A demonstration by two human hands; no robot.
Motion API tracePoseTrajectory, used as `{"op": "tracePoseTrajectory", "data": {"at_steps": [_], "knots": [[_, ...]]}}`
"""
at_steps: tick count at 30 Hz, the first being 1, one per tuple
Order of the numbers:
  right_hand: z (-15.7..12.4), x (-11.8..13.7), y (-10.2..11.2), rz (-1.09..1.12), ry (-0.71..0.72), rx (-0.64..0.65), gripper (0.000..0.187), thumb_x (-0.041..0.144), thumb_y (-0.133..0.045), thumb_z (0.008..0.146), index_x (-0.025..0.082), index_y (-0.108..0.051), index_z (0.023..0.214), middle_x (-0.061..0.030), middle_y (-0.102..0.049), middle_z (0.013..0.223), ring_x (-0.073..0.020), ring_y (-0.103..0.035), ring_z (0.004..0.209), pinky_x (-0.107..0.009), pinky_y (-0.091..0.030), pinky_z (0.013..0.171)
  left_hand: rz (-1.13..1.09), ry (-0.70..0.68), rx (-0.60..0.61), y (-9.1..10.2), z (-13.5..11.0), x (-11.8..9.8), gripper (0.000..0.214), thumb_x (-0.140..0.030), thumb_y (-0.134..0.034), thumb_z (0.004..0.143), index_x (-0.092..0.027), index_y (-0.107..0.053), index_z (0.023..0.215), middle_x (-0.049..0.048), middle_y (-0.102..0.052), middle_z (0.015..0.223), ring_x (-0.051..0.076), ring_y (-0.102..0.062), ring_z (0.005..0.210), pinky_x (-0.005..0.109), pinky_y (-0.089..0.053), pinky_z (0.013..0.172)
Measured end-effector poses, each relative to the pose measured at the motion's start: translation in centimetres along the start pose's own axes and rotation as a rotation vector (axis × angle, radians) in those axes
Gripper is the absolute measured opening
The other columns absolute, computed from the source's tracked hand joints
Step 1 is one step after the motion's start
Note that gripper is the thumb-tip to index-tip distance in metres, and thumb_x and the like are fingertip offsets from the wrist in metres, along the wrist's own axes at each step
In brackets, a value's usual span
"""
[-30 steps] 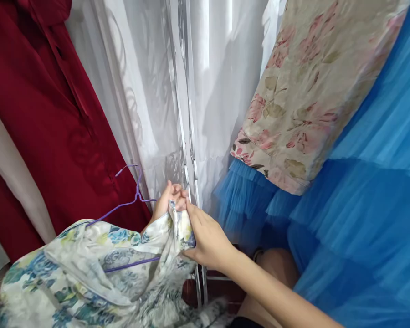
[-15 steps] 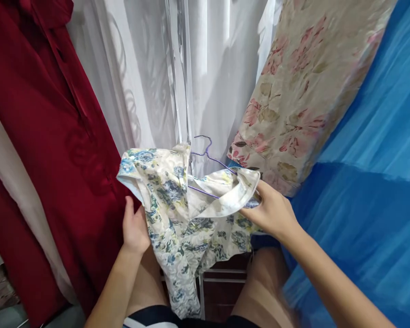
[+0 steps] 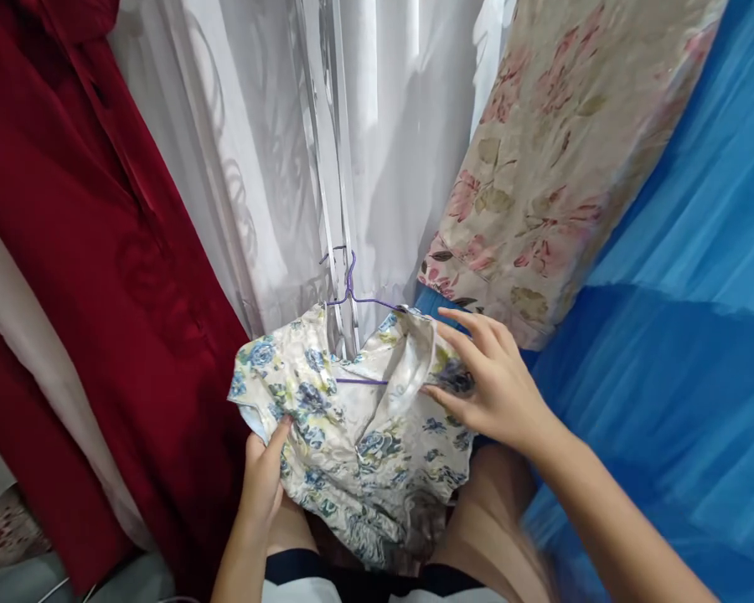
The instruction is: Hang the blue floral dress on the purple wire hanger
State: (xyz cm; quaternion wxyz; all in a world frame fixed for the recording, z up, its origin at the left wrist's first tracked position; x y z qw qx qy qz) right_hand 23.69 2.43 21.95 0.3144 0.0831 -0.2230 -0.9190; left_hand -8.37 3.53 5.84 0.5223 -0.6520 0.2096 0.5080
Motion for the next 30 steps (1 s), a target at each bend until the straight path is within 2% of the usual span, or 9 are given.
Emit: {"op": "tracePoseTrajectory", "data": {"at_steps": [3,4,7,10,17,22,24,27,30], "knots": [[-8.0,1.8,-1.0,0.281,-0.422,-0.583,0.021,0.032,-0.064,0.084,0.022,-0.065,0.102,-0.0091,-0.065,0.097,-0.0284,-0.062,0.094,-0.042,-0.047,0.083,0.024,0.061,-0.013,0.0,-1.1,1.1,0.042,-0.035,-0.074,0.081,-0.015,-0.064,0.116,0.0139,-0.068,0.122,0.031,-0.058,0.124,0.042,-0.046,0.105],[-10.7,2.6,-3.3,0.41,-0.612,-0.564,0.015,0.035,-0.059,0.088,0.022,-0.065,0.094,-0.0067,-0.063,0.088,-0.0254,-0.061,0.084,-0.038,-0.047,0.075,0.053,0.057,-0.013,0.0,-1.3,1.2,0.042,-0.036,-0.075,0.08,-0.015,-0.065,0.115,0.0143,-0.068,0.121,0.031,-0.058,0.124,0.042,-0.046,0.105],[-15.4,7.0,-12.6,0.866,-0.96,0.051,0.028,0.046,-0.053,0.093,0.021,-0.065,0.095,-0.0051,-0.065,0.08,-0.0216,-0.06,0.071,-0.032,-0.046,0.065,0.134,0.027,0.013,0.0,-1.1,1.3,0.043,-0.039,-0.075,0.08,-0.013,-0.066,0.112,0.0154,-0.068,0.12,0.032,-0.059,0.122,0.042,-0.047,0.104],[-15.2,10.4,-16.4,1.114,-0.982,0.216,0.034,0.052,-0.048,0.095,0.021,-0.061,0.089,-0.0032,-0.062,0.075,-0.0176,-0.053,0.063,-0.029,-0.042,0.061,0.157,-0.014,0.041,0.3,-0.8,1.1,0.047,-0.042,-0.075,0.08,-0.013,-0.066,0.116,0.0149,-0.069,0.119,0.031,-0.06,0.12,0.04,-0.048,0.102],[-12.1,11.1,-16.3,1.263,-1.041,0.165,0.038,0.052,-0.052,0.094,0.019,-0.055,0.075,0.0028,-0.051,0.054,-0.0107,-0.037,0.049,-0.025,-0.029,0.051,0.194,-0.13,-0.011,0.9,-2.2,0.3,0.049,-0.04,-0.067,0.086,-0.015,-0.059,0.128,0.0154,-0.065,0.123,0.031,-0.06,0.12,0.042,-0.049,0.1],[-14.0,10.9,-14.7,1.255,-1.194,0.191,0.043,0.057,-0.062,0.084,0.018,-0.054,0.066,0.0041,-0.048,0.043,-0.0073,-0.031,0.039,-0.023,-0.021,0.045,0.297,-0.782,-0.269,1.2,-5.2,-2.8,0.054,-0.026,-0.072,0.081,-0.02,-0.05,0.13,0.0134,-0.053,0.133,0.026,-0.053,0.125,0.043,-0.043,0.106],[-13.9,11.3,-14.0,1.253,-1.199,0.242,0.044,0.058,-0.063,0.083,0.018,-0.054,0.066,0.0041,-0.048,0.041,-0.0065,-0.031,0.037,-0.022,-0.021,0.044,0.466,-0.827,-0.066,-0.6,-6.1,-1.8,0.044,-0.023,-0.07,0.08,-0.019,-0.056,0.122,0.0124,-0.056,0.125,0.026,-0.056,0.117,0.042,-0.045,0.103],[-13.2,11.8,-13.3,1.282,-1.159,0.301,0.044,0.056,-0.065,0.082,0.018,-0.051,0.063,0.0041,-0.048,0.041,-0.0065,-0.033,0.037,-0.022,-0.024,0.044,0.615,-0.527,0.351,-3.4,-7.4,2.2,0.022,-0.023,-0.059,0.089,-0.018,-0.062,0.11,0.0088,-0.065,0.104,0.022,-0.063,0.098,0.033,-0.051,0.088],[-12.9,11.8,-12.8,1.256,-1.155,0.338,0.043,0.053,-0.066,0.081,0.018,-0.052,0.062,0.0047,-0.046,0.04,-0.0069,-0.034,0.037,-0.021,-0.023,0.043,0.58,-0.395,0.4,-4.3,-8.7,4.2,0.013,-0.024,-0.051,0.094,-0.018,-0.061,0.094,0.0048,-0.066,0.086,0.018,-0.063,0.082,0.028,-0.051,0.077]]}}
Point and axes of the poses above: each hand's wrist, its own z-axis towards the middle knuckle, its own y-axis out of the back of the hand, x = y × z, the point moved 6 cm from there along z, towards the middle knuckle
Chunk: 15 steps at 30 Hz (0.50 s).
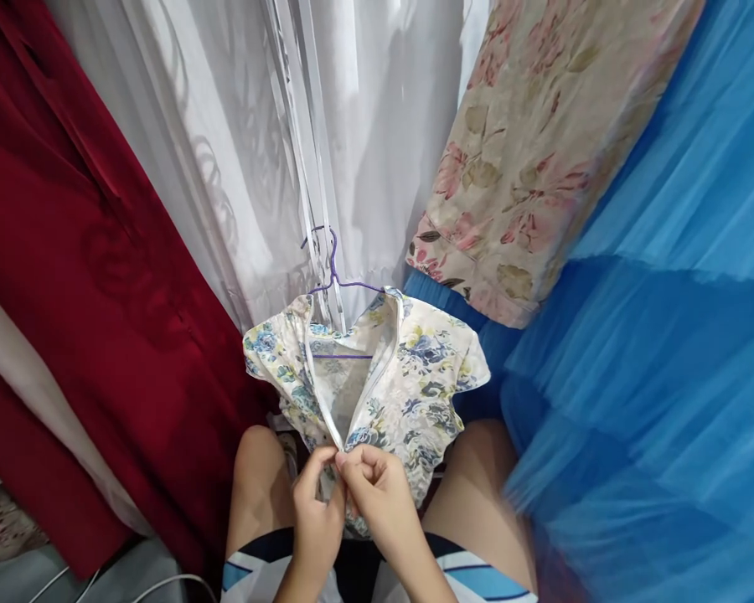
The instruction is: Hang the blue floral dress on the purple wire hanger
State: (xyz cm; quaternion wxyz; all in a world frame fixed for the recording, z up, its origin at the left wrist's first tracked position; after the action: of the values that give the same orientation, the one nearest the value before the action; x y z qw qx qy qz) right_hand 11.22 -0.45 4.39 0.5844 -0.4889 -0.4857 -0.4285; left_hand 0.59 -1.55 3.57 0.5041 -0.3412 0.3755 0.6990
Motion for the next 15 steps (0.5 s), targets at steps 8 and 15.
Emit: {"op": "tracePoseTrajectory", "data": {"at_steps": [8,15], "knots": [[3.5,7.1,1.4,-0.047,0.107,-0.041,0.053,0.046,-0.067,0.083,0.02,-0.045,0.042,0.0039,-0.039,0.036,-0.0082,-0.036,0.039,-0.023,-0.031,0.046,0.343,-0.171,0.289,-1.4,1.5,-2.2,0.02,-0.007,-0.048,0.085,-0.02,-0.059,0.096,0.0075,-0.063,0.089,0.021,-0.062,0.081,0.028,-0.046,0.071],[10.9,16.8,1.3,0.005,0.248,-0.019,0.032,0.037,-0.07,0.078,0.014,-0.064,0.057,0.0058,-0.041,0.04,-0.0046,-0.029,0.039,-0.021,-0.018,0.04,0.719,-0.264,0.529,-4.6,2.3,-3.1,0.036,-0.005,-0.05,0.077,-0.017,-0.059,0.109,0.0138,-0.065,0.11,0.031,-0.064,0.096,0.036,-0.047,0.075]]}}
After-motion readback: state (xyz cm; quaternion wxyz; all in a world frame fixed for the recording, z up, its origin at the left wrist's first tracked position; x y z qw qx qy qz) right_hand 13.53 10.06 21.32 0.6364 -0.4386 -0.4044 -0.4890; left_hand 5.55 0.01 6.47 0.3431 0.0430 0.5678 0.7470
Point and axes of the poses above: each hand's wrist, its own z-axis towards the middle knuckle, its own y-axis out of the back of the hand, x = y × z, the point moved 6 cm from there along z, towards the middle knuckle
